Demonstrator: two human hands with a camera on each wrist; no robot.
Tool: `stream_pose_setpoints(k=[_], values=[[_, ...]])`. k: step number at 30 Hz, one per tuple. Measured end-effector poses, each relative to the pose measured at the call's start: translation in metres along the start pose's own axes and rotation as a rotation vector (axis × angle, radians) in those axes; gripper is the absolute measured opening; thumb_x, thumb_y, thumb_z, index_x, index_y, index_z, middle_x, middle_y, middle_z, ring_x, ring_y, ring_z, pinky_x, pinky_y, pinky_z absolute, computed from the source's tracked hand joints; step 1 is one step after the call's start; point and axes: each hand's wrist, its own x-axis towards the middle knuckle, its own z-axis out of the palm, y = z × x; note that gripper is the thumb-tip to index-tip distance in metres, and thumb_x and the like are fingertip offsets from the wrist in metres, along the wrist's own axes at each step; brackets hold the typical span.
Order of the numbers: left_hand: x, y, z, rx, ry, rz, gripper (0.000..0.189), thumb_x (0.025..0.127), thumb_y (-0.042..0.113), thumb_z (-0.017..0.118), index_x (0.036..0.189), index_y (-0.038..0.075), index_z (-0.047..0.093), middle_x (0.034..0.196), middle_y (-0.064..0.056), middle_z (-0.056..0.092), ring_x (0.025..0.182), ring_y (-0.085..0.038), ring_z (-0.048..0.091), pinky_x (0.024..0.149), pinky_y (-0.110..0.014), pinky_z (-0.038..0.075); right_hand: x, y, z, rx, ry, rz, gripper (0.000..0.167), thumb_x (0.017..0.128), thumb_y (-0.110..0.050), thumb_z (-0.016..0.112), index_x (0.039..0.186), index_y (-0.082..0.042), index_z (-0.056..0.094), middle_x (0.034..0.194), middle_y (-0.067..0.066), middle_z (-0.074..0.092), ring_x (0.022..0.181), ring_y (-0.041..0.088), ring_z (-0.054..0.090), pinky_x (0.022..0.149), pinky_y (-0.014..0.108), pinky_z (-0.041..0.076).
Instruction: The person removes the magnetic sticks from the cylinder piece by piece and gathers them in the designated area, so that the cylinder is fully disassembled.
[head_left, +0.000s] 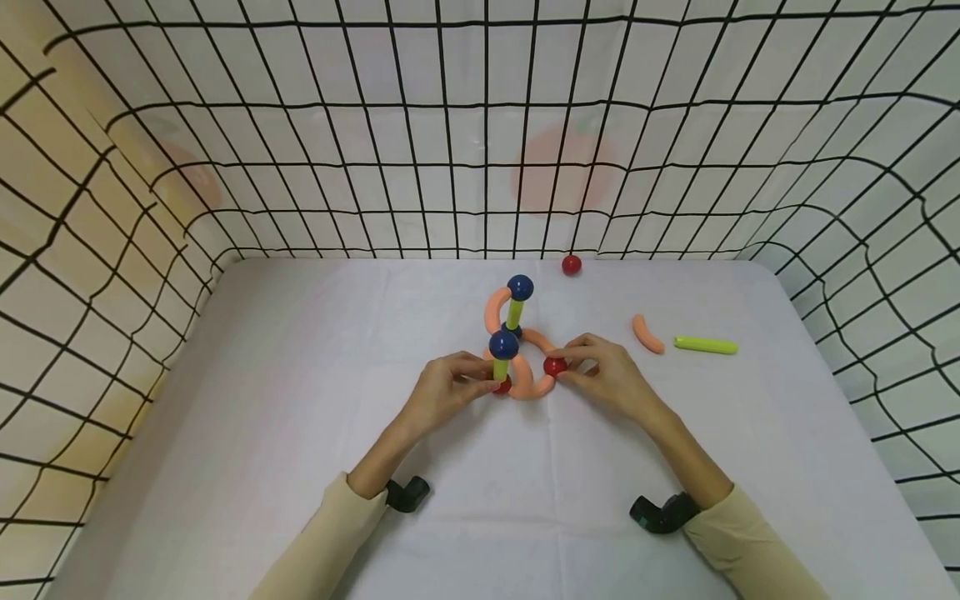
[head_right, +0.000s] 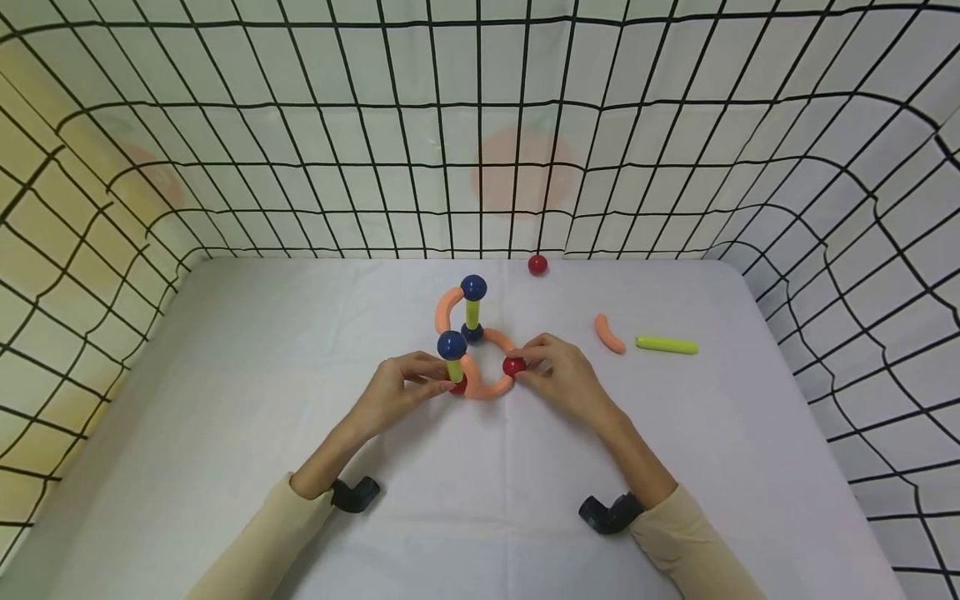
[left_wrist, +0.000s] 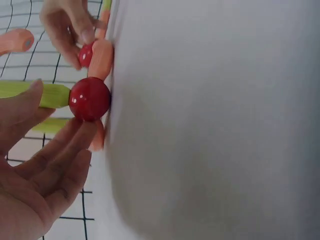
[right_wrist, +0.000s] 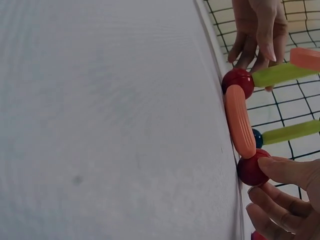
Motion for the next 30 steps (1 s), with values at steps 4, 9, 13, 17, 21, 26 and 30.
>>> stream_pose_setpoints(k=[4,9,13,17,21,26,30], values=[[-0.005,0.005,0.004,0.025,-0.017,0.023,0.029,0.090,0.013,0.081,0.118,0.003,0.078,0.113,-0.011,0.077,0.102,-0.026,0.073,0.089,-0.040,0.063,0.002,0.002,-0.001,0.004,-0.004,0.014,0.035,0.087,-0.002,0.081,0.122,-0.010,0.077,0.113,0.010,0.072,0.097,0.024,0.070,0.080,0.030,0.063],[-0.009,0.008,0.007,0.047,-0.029,0.039,0.030,0.090,0.013,0.080,0.118,0.004,0.078,0.112,-0.011,0.077,0.102,-0.025,0.073,0.090,-0.042,0.062,0.003,0.003,-0.002,0.013,-0.003,0.024,0.035,0.088,0.000,0.080,0.122,-0.009,0.077,0.115,0.011,0.072,0.098,0.024,0.070,0.079,0.027,0.061],[-0.011,0.012,0.009,0.054,-0.040,0.037,0.030,0.091,0.014,0.080,0.119,0.005,0.078,0.112,-0.011,0.076,0.100,-0.023,0.072,0.090,-0.042,0.063,0.005,0.005,-0.002,0.027,0.000,0.013,0.034,0.089,0.000,0.079,0.122,-0.009,0.077,0.114,0.011,0.072,0.098,0.025,0.070,0.078,0.022,0.060],[-0.013,0.016,0.010,0.057,-0.057,0.037,0.030,0.092,0.014,0.079,0.121,0.006,0.078,0.113,-0.011,0.076,0.099,-0.021,0.072,0.090,-0.040,0.062,0.007,0.005,-0.002,0.035,0.003,0.000,0.033,0.089,-0.001,0.079,0.121,-0.009,0.078,0.114,0.011,0.073,0.098,0.025,0.070,0.077,0.023,0.060],[-0.015,0.019,0.012,0.060,-0.076,0.034,0.031,0.093,0.014,0.078,0.123,0.007,0.077,0.116,-0.011,0.076,0.099,-0.020,0.072,0.090,-0.036,0.062,0.009,0.005,-0.002,0.032,0.002,-0.004,0.032,0.089,-0.001,0.079,0.120,-0.008,0.077,0.114,0.012,0.072,0.098,0.027,0.070,0.079,0.031,0.063],[-0.017,0.020,0.014,0.062,-0.077,0.044,0.033,0.093,0.014,0.078,0.125,0.005,0.075,0.117,-0.011,0.076,0.099,-0.021,0.072,0.089,-0.037,0.063,0.012,0.005,-0.003,0.039,-0.013,0.018,0.033,0.090,-0.002,0.079,0.122,-0.008,0.077,0.117,0.013,0.072,0.101,0.027,0.070,0.083,0.037,0.064],[-0.018,0.021,0.015,0.068,-0.069,0.051,0.036,0.093,0.014,0.078,0.127,0.004,0.074,0.119,-0.012,0.075,0.100,-0.024,0.073,0.089,-0.040,0.063,0.014,0.006,-0.004,0.047,-0.021,0.026,0.032,0.090,-0.004,0.079,0.122,-0.010,0.077,0.118,0.011,0.072,0.104,0.026,0.070,0.082,0.033,0.062]])
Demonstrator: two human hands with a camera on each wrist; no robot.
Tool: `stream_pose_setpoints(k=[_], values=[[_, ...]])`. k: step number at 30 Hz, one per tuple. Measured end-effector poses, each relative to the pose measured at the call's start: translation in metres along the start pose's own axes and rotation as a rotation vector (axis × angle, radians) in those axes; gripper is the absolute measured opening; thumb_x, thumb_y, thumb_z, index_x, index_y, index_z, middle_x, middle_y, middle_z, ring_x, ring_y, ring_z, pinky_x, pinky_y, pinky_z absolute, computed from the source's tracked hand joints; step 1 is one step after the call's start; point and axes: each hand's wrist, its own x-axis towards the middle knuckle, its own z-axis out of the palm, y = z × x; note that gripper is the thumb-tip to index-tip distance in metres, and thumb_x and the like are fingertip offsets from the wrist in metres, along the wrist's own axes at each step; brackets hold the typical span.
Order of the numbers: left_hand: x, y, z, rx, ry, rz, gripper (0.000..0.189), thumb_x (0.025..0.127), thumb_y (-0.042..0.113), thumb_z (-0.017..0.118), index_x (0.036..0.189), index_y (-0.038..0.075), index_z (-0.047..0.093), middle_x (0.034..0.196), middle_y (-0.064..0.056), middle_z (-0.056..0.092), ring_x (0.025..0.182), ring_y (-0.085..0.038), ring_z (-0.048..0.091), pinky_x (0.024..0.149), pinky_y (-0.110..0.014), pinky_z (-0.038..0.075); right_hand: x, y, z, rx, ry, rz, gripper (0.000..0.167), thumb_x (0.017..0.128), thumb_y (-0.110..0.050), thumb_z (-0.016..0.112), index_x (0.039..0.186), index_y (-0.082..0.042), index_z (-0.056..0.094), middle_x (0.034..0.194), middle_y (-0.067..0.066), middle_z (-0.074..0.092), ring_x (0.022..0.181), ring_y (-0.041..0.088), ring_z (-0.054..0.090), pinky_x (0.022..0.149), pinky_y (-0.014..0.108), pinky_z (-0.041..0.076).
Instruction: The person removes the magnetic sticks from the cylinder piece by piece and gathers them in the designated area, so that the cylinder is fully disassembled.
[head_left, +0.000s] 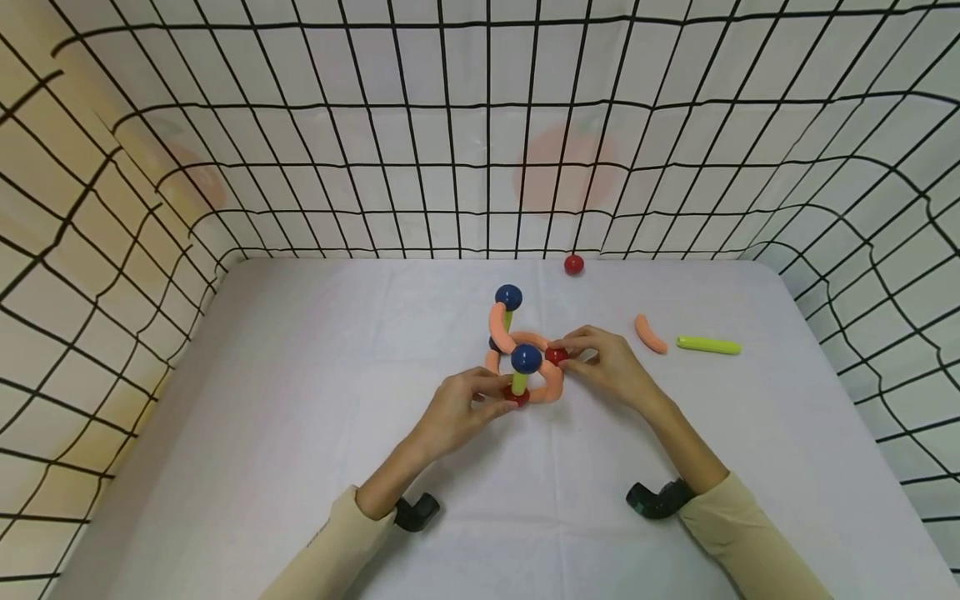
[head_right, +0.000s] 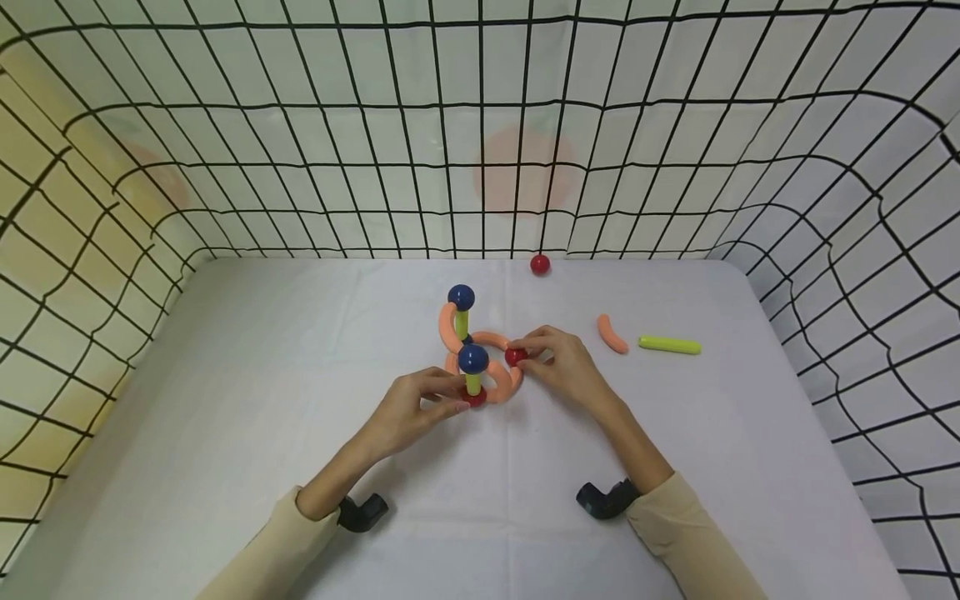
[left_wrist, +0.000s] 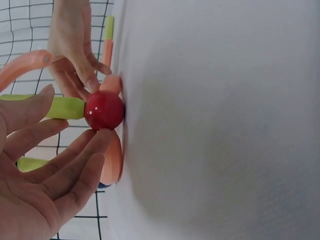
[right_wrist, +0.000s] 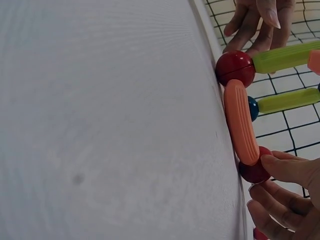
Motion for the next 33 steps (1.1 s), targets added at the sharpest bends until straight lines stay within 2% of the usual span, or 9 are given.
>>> stream_pose_setpoints(k=[4,9,11,14,18,21,26,29,33], values=[[-0.001,0.001,0.001,0.004,0.009,0.000,0.037,0.093,0.014,0.078,0.128,0.002,0.073,0.121,-0.013,0.074,0.102,-0.026,0.073,0.090,-0.042,0.063,0.000,0.002,0.000,-0.004,-0.001,-0.008,0.032,0.091,-0.006,0.078,0.122,-0.010,0.077,0.118,0.010,0.072,0.104,0.026,0.070,0.081,0.029,0.059],[-0.001,0.002,-0.002,-0.005,0.043,-0.013,0.032,0.094,0.012,0.076,0.124,0.000,0.074,0.119,-0.014,0.075,0.105,-0.026,0.073,0.091,-0.042,0.063,-0.002,-0.002,-0.001,-0.019,0.029,0.003,0.029,0.095,-0.010,0.075,0.124,-0.010,0.076,0.118,0.010,0.072,0.104,0.026,0.070,0.085,0.038,0.062],[0.000,0.003,-0.006,0.007,0.115,-0.011,0.029,0.095,0.010,0.075,0.122,-0.002,0.074,0.117,-0.015,0.076,0.105,-0.027,0.074,0.090,-0.043,0.063,-0.005,-0.008,-0.004,-0.007,0.051,0.016,0.027,0.099,-0.015,0.072,0.125,-0.011,0.076,0.120,0.009,0.072,0.108,0.026,0.068,0.090,0.043,0.061],[0.001,0.005,-0.014,0.071,0.304,0.015,0.031,0.095,0.007,0.074,0.125,-0.004,0.071,0.116,-0.016,0.076,0.106,-0.028,0.074,0.091,-0.043,0.062,-0.012,-0.019,-0.008,0.055,0.066,0.023,0.028,0.104,-0.025,0.065,0.128,-0.014,0.074,0.122,0.007,0.072,0.114,0.024,0.065,0.096,0.046,0.057],[0.005,0.009,-0.021,0.230,0.559,0.133,0.049,0.092,0.003,0.077,0.139,-0.003,0.061,0.131,-0.019,0.070,0.120,-0.031,0.069,0.100,-0.044,0.059,-0.025,-0.035,-0.012,0.187,-0.002,0.011,0.032,0.106,-0.031,0.060,0.134,-0.017,0.070,0.131,0.003,0.071,0.118,0.023,0.060,0.098,0.049,0.052],[0.010,0.013,-0.024,0.366,0.643,0.295,0.061,0.086,-0.001,0.081,0.143,-0.002,0.058,0.142,-0.018,0.064,0.130,-0.032,0.063,0.107,-0.044,0.055,-0.034,-0.043,-0.012,0.245,-0.077,-0.004,0.036,0.104,-0.027,0.063,0.139,-0.016,0.066,0.140,0.004,0.067,0.121,0.026,0.059,0.101,0.056,0.051],[0.022,0.019,-0.021,0.574,0.646,0.542,0.064,0.077,-0.001,0.088,0.137,0.000,0.065,0.141,-0.016,0.066,0.132,-0.031,0.063,0.107,-0.042,0.056,-0.039,-0.049,-0.007,0.263,-0.108,-0.025,0.043,0.099,-0.018,0.071,0.140,-0.007,0.064,0.142,0.012,0.066,0.127,0.035,0.061,0.110,0.071,0.042],[0.026,0.020,-0.018,0.665,0.632,0.607,0.057,0.079,0.002,0.088,0.132,0.003,0.068,0.137,-0.014,0.069,0.130,-0.029,0.065,0.106,-0.042,0.056,-0.040,-0.052,-0.005,0.270,-0.087,-0.022,0.042,0.098,-0.018,0.072,0.137,-0.004,0.066,0.139,0.014,0.068,0.135,0.039,0.058,0.114,0.075,0.034],[0.026,0.020,-0.015,0.726,0.624,0.631,0.047,0.081,-0.001,0.085,0.126,0.006,0.073,0.133,-0.011,0.072,0.128,-0.026,0.068,0.106,-0.044,0.056,-0.040,-0.055,-0.004,0.267,-0.062,-0.012,0.040,0.098,-0.018,0.072,0.135,-0.002,0.067,0.137,0.015,0.069,0.139,0.041,0.055,0.116,0.075,0.032]])
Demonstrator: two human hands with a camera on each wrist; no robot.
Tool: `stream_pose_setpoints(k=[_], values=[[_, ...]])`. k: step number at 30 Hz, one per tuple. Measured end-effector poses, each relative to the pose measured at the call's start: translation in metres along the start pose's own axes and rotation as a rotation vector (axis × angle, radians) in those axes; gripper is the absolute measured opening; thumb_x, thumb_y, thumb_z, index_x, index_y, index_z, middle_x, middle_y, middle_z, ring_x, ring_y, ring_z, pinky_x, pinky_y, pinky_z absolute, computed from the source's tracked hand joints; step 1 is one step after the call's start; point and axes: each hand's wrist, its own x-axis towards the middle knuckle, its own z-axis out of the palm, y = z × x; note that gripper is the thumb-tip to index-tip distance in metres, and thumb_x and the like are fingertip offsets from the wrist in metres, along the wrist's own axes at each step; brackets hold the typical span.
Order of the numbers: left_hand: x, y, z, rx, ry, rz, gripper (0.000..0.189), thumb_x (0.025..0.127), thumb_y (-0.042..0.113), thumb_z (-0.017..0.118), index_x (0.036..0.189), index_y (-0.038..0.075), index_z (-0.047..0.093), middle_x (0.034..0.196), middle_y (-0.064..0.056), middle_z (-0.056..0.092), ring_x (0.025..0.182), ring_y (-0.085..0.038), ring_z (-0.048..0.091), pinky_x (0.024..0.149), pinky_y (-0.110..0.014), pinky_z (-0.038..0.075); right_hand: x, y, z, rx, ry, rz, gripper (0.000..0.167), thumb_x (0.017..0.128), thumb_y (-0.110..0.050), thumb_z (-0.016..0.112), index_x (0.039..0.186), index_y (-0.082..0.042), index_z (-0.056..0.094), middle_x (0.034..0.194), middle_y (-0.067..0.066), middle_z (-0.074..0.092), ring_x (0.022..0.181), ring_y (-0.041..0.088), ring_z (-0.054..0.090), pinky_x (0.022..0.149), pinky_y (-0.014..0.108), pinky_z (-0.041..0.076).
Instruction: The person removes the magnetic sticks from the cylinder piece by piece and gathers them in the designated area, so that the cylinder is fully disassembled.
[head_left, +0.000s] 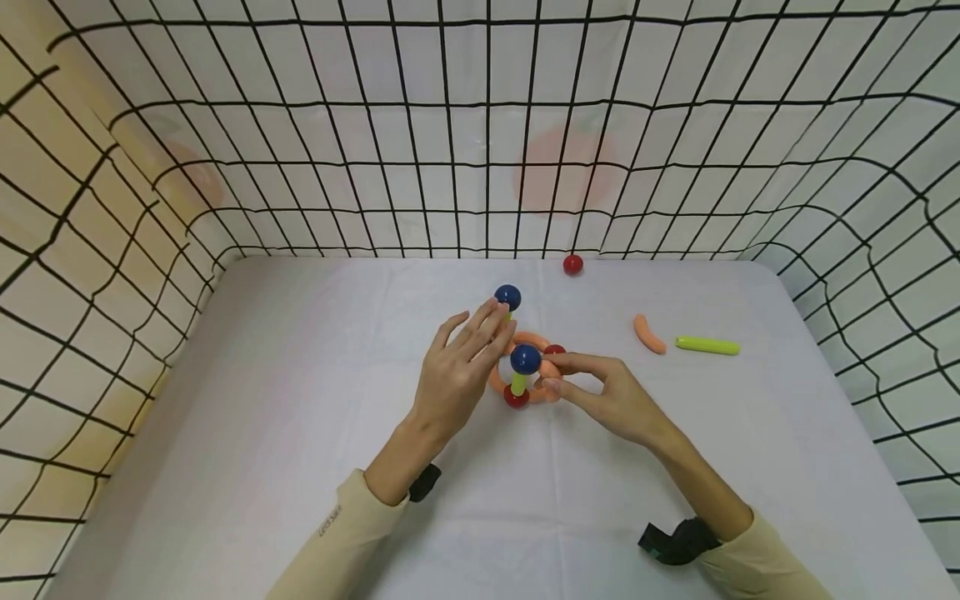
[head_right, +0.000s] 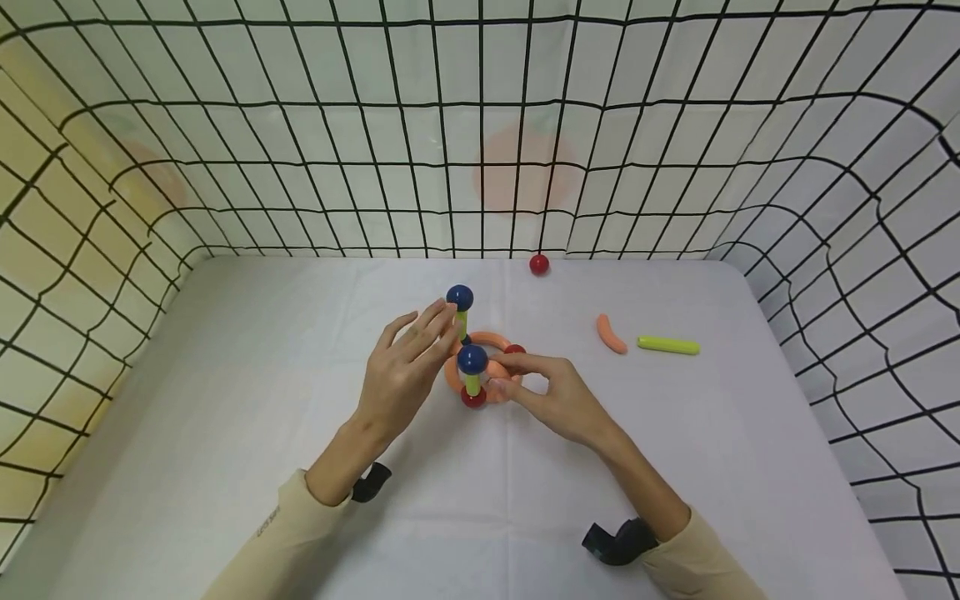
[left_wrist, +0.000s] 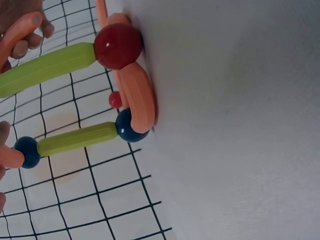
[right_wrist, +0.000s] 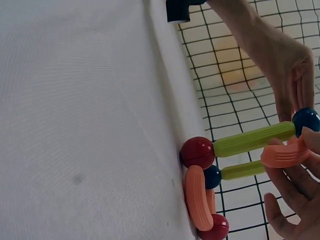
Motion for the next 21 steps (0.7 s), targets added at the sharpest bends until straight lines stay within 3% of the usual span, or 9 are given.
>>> stream_pose_setpoints(k=[7,13,17,21], values=[[-0.0033,-0.0006,0.0026,0.034,0.008,0.018,0.043,0.084,-0.004,0.081,0.125,0.007,0.075,0.130,-0.010,0.074,0.124,-0.022,0.070,0.105,-0.042,0.057,-0.0004,-0.0005,-0.0008,-0.013,0.037,-0.019,0.038,0.095,-0.012,0.075,0.132,-0.003,0.070,0.136,0.016,0.069,0.136,0.040,0.058,0.115,0.073,0.036],[-0.0046,-0.0008,0.0047,0.045,0.027,0.025,0.040,0.084,-0.004,0.081,0.122,0.006,0.076,0.128,-0.010,0.074,0.122,-0.022,0.071,0.102,-0.041,0.058,-0.0005,-0.0013,-0.0033,-0.044,0.069,-0.091,0.037,0.091,-0.004,0.077,0.128,-0.006,0.073,0.132,0.013,0.072,0.130,0.036,0.063,0.111,0.068,0.045],[-0.0049,-0.0007,0.0049,0.042,0.028,0.022,0.040,0.083,-0.005,0.081,0.122,0.005,0.076,0.128,-0.010,0.074,0.121,-0.022,0.071,0.102,-0.040,0.058,-0.0002,-0.0021,-0.0044,-0.086,0.094,-0.157,0.037,0.090,-0.003,0.079,0.126,-0.009,0.075,0.119,0.004,0.077,0.119,0.020,0.068,0.108,0.052,0.053],[-0.0050,-0.0004,0.0045,0.046,0.019,0.021,0.042,0.083,-0.003,0.082,0.123,0.005,0.076,0.128,-0.011,0.074,0.121,-0.022,0.071,0.102,-0.040,0.058,0.0005,-0.0024,-0.0047,-0.132,0.139,-0.225,0.041,0.086,-0.001,0.082,0.126,-0.011,0.076,0.110,0.000,0.077,0.110,0.010,0.064,0.098,0.030,0.053]])
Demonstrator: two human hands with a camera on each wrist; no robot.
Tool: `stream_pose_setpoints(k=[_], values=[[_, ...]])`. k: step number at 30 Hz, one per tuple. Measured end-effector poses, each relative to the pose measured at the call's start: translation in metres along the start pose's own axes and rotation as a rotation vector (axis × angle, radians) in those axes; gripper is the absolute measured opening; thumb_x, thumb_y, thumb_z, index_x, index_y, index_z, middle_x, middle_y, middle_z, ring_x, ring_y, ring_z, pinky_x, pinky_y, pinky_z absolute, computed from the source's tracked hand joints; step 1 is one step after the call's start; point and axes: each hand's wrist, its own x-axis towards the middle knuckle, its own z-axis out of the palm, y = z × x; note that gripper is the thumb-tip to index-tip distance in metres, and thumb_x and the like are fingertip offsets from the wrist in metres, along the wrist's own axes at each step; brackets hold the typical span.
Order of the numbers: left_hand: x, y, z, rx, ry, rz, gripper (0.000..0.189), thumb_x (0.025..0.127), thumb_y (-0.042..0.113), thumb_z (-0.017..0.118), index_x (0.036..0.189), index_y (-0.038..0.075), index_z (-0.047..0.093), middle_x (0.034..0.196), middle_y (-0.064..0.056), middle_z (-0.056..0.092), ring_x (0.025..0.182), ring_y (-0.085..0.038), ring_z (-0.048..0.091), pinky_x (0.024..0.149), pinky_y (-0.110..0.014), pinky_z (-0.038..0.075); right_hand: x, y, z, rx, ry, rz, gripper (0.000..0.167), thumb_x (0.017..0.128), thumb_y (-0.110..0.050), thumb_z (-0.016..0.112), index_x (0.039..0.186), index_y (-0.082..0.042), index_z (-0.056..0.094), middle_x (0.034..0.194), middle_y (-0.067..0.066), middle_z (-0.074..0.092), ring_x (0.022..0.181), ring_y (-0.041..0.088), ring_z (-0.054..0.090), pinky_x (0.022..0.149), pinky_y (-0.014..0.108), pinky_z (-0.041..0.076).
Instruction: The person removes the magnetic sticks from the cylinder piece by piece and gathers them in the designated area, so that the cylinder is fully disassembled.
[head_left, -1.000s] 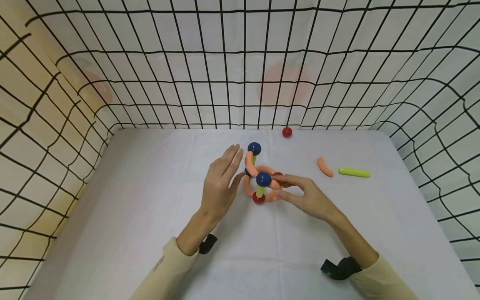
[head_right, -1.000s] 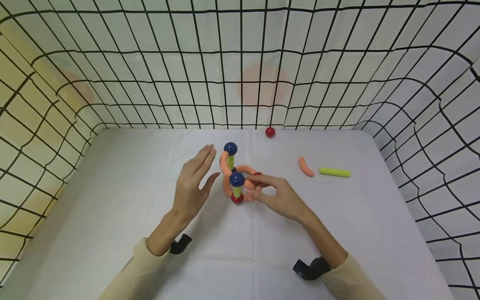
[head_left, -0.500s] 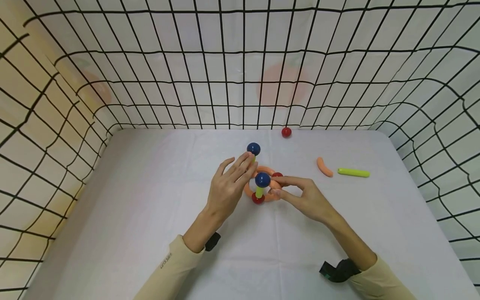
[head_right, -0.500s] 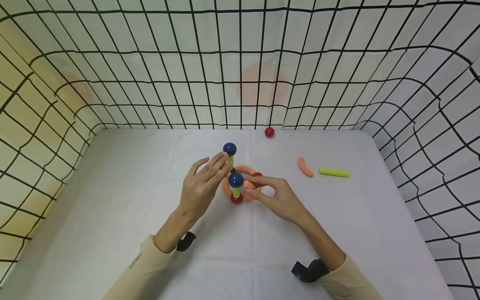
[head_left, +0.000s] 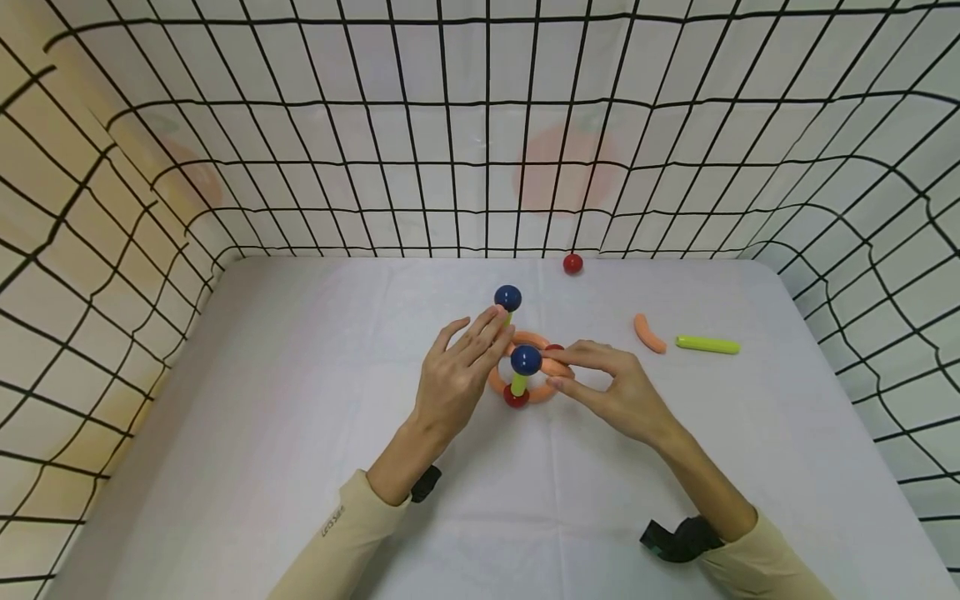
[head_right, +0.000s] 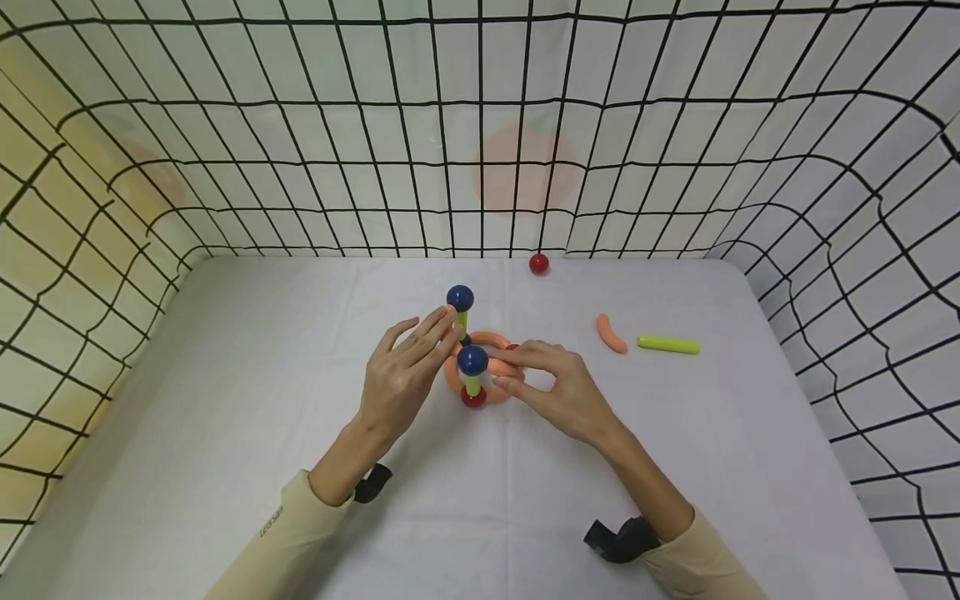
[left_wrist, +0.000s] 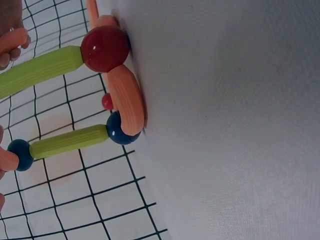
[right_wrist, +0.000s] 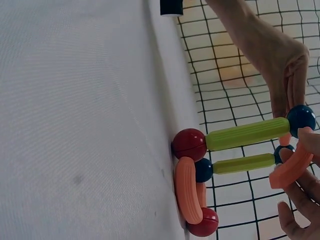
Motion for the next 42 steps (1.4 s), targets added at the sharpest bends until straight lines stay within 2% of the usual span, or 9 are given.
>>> stream_pose_setpoints(k=[4,7,14,20,22,25,28,29,42], values=[[-0.0001,0.0003,-0.0006,0.015,-0.008,0.008,0.044,0.082,-0.001,0.084,0.124,0.005,0.075,0.128,-0.011,0.074,0.121,-0.023,0.071,0.101,-0.041,0.058,0.0009,-0.0013,0.0006,-0.037,0.051,-0.065,0.045,0.082,0.000,0.085,0.124,-0.011,0.077,0.105,-0.001,0.074,0.104,0.010,0.059,0.087,0.024,0.048],[0.0000,0.0003,-0.0009,0.031,-0.013,0.015,0.044,0.081,0.000,0.084,0.124,0.005,0.075,0.129,-0.011,0.074,0.122,-0.023,0.071,0.101,-0.041,0.059,0.0017,-0.0031,0.0013,-0.057,0.086,-0.116,0.047,0.078,0.003,0.087,0.122,-0.010,0.078,0.103,-0.001,0.072,0.102,0.011,0.058,0.085,0.023,0.047],[0.0010,0.0004,-0.0018,0.067,-0.021,0.032,0.044,0.081,0.001,0.084,0.124,0.006,0.075,0.129,-0.011,0.074,0.123,-0.023,0.071,0.100,-0.039,0.059,0.0030,-0.0037,-0.0003,-0.136,0.135,-0.200,0.050,0.072,0.005,0.089,0.119,-0.011,0.079,0.103,0.001,0.071,0.104,0.015,0.056,0.093,0.032,0.038],[0.0012,0.0009,-0.0003,0.063,-0.015,0.038,0.043,0.083,0.001,0.083,0.124,0.006,0.075,0.129,-0.011,0.074,0.122,-0.023,0.071,0.100,-0.039,0.059,0.0048,-0.0041,-0.0020,-0.170,0.157,-0.262,0.054,0.067,0.009,0.090,0.117,-0.010,0.080,0.102,0.003,0.071,0.103,0.021,0.056,0.097,0.040,0.036],[0.0012,0.0007,0.0002,0.060,-0.014,0.039,0.042,0.083,0.001,0.082,0.124,0.006,0.075,0.129,-0.011,0.073,0.123,-0.023,0.071,0.100,-0.039,0.059,0.0050,-0.0044,-0.0024,-0.167,0.160,-0.272,0.048,0.072,0.004,0.090,0.116,-0.010,0.080,0.102,0.004,0.070,0.104,0.022,0.056,0.097,0.043,0.035],[0.0010,0.0004,0.0006,0.057,-0.009,0.040,0.042,0.083,0.002,0.082,0.124,0.006,0.075,0.129,-0.011,0.074,0.123,-0.023,0.071,0.100,-0.039,0.059,0.0052,-0.0049,-0.0028,-0.163,0.159,-0.279,0.031,0.088,-0.023,0.084,0.117,-0.010,0.080,0.102,0.003,0.070,0.104,0.022,0.055,0.097,0.044,0.035],[0.0007,0.0004,0.0010,0.056,-0.006,0.040,0.042,0.083,0.002,0.083,0.124,0.006,0.075,0.129,-0.011,0.074,0.122,-0.023,0.071,0.099,-0.039,0.059,0.0053,-0.0056,-0.0031,-0.167,0.161,-0.288,0.043,0.096,-0.046,0.067,0.117,-0.011,0.080,0.101,0.003,0.070,0.103,0.023,0.055,0.096,0.044,0.034],[0.0007,0.0004,0.0011,0.056,-0.007,0.040,0.042,0.083,0.002,0.082,0.124,0.006,0.075,0.129,-0.011,0.074,0.122,-0.023,0.071,0.099,-0.039,0.059,0.0054,-0.0060,-0.0030,-0.170,0.163,-0.291,0.046,0.097,-0.049,0.064,0.117,-0.011,0.080,0.101,0.003,0.070,0.103,0.023,0.055,0.096,0.044,0.034],[-0.0003,-0.0003,0.0011,0.049,-0.006,0.039,0.043,0.082,-0.003,0.082,0.124,0.004,0.075,0.129,-0.012,0.074,0.122,-0.023,0.071,0.099,-0.039,0.059,0.0054,-0.0079,-0.0020,-0.211,0.166,-0.306,0.047,0.098,-0.050,0.062,0.117,-0.011,0.080,0.100,0.005,0.070,0.104,0.025,0.054,0.097,0.046,0.034]])
